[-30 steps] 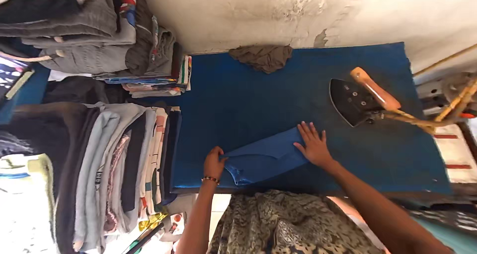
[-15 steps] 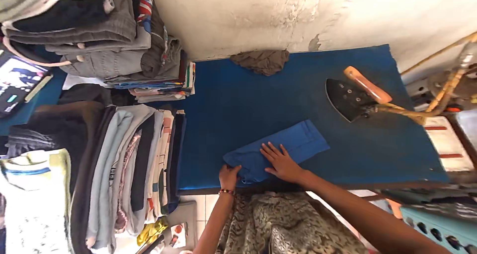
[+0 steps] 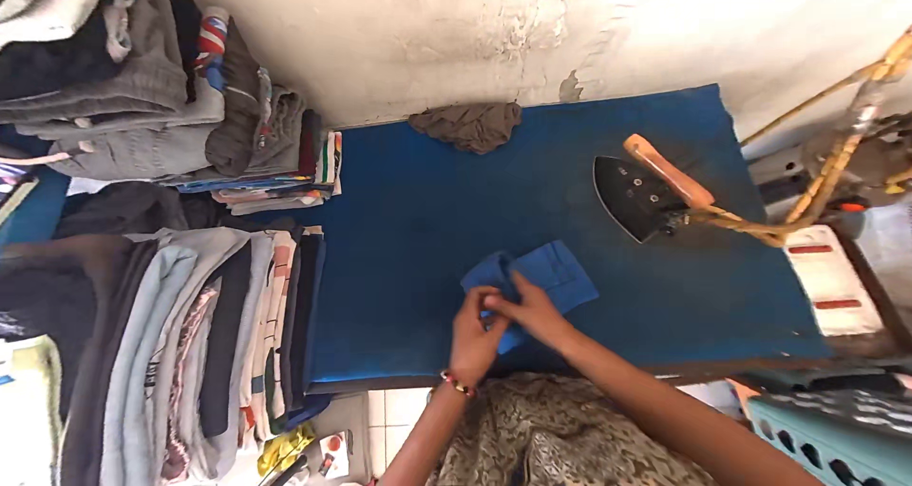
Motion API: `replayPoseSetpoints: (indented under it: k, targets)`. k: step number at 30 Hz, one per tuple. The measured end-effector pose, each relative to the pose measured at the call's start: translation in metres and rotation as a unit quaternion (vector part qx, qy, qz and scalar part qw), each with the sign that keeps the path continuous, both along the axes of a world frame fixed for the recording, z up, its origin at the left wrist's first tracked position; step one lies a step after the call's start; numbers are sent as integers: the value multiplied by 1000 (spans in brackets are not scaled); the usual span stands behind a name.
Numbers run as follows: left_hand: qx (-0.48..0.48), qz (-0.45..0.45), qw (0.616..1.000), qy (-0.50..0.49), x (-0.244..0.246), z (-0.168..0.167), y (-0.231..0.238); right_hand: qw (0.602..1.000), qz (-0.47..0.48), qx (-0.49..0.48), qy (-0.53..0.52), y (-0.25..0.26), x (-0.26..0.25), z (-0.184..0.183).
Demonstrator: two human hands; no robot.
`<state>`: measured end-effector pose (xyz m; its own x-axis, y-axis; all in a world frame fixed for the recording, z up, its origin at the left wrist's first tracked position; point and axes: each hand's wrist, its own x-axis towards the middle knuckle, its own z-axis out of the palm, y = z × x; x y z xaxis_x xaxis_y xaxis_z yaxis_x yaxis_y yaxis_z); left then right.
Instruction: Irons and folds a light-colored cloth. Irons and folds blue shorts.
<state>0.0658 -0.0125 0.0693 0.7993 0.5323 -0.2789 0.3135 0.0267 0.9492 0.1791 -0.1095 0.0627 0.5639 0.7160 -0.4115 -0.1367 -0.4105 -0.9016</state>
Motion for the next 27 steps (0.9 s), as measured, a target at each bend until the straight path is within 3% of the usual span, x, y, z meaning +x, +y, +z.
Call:
replayPoseSetpoints:
  k: [1,3,5,7,10,12,14,16,18,21,23,25,27]
  targets:
    - [14,-20,1000,-14,15,-2,-7,999,-39,-13,2,-10,20,-5]
    - [157,-67,985,-1,41,-26,-14,996,-53,-76,2,-29,58,-25]
    - [331,-133,934,35,55,-69,-16,981,-49,-178,-53,-43,82,-43]
    - [435,-180,881,50,61,-107,-14,951,-56,-251,-171,-42,86,-47]
    - [491,-183,851,39,57,-129,-15,897,10,-155,-415,-31,58,-64]
    - [503,-181,844,49,54,-134,-16,855,105,-118,-494,-37,53,-98]
    - [498,-191,842,77,55,-135,-13,848,158,-144,-486,-56,66,-123]
    - [491,-190,846,86,56,-131,-13,854,153,-154,-473,-66,79,-117]
    - [483,-184,852,82,49,-125,-13,842,94,-174,-501,-81,106,-90]
    - [510,-149,847,27,17,-118,-15,809,-8,-246,-534,-106,199,-28]
    - [543,-129,830,-5,-16,-119,-19,824,-77,-327,-456,-113,254,-4]
    - [555,-103,826,-11,-45,-122,-18,832,-130,-407,-353,-112,286,-8]
    - [547,-64,835,0,-69,-121,-9,854,-190,-407,-262,-102,292,-9]
